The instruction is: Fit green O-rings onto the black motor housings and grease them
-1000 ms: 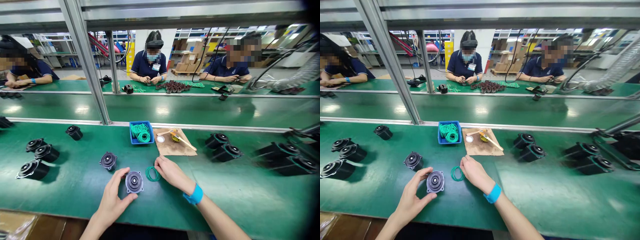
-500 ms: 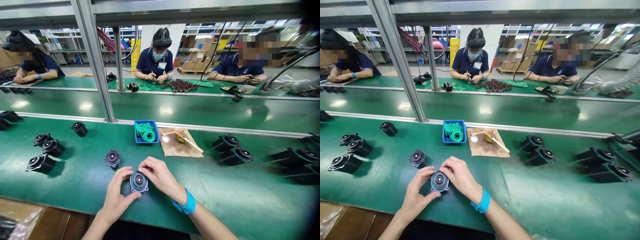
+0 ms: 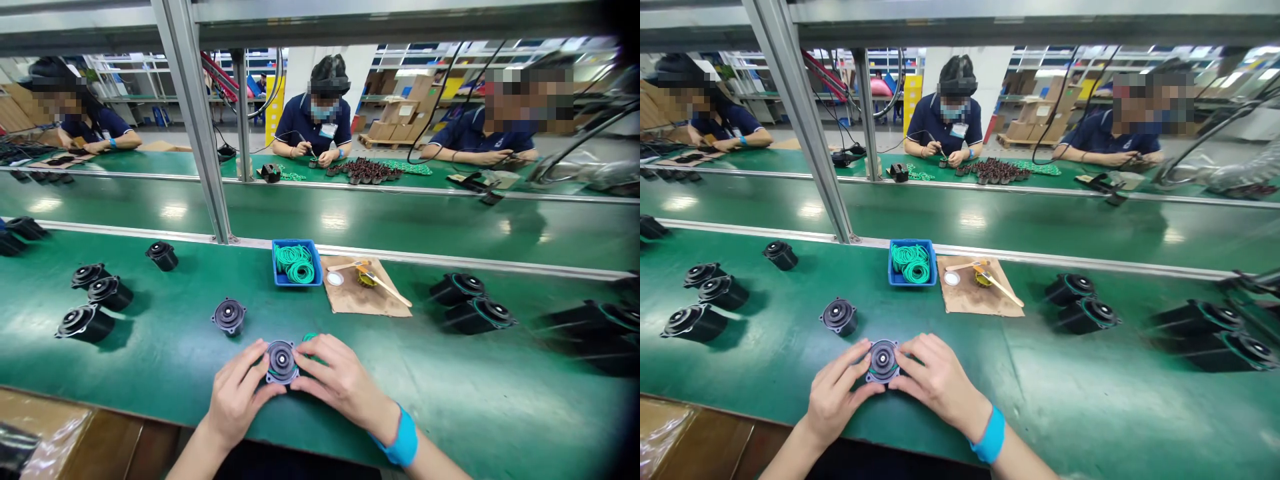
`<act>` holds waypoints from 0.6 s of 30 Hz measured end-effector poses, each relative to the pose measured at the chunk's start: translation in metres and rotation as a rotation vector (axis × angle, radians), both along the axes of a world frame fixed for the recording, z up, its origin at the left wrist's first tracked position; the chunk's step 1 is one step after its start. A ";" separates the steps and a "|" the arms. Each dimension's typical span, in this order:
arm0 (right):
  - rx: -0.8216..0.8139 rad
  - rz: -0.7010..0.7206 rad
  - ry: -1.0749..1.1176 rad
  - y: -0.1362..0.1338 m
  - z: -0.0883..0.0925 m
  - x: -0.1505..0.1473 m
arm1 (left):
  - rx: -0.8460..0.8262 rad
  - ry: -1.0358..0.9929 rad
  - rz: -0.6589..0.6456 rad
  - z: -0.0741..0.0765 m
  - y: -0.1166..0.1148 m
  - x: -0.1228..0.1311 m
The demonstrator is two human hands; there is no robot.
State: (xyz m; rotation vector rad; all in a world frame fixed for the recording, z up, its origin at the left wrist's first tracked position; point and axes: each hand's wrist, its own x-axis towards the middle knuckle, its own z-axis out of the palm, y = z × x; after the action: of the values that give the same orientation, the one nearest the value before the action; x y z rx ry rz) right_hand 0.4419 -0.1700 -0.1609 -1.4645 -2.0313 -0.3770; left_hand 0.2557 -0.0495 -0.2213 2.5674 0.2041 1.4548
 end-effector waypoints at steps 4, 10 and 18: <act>0.090 0.004 0.033 -0.006 -0.006 -0.013 | -0.002 -0.095 -0.017 -0.003 -0.010 0.002; 0.132 0.070 0.078 -0.014 -0.021 -0.023 | 0.033 -0.154 -0.029 -0.008 -0.020 0.006; 0.081 -0.059 0.478 -0.011 -0.023 -0.022 | -0.287 -0.144 -0.090 -0.007 -0.018 -0.002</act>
State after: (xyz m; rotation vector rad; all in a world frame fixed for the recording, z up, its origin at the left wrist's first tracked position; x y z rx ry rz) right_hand 0.4200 -0.1812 -0.1840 -1.4074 -1.5778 -0.1133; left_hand 0.2533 -0.0675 -0.2288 2.2085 0.2526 1.4524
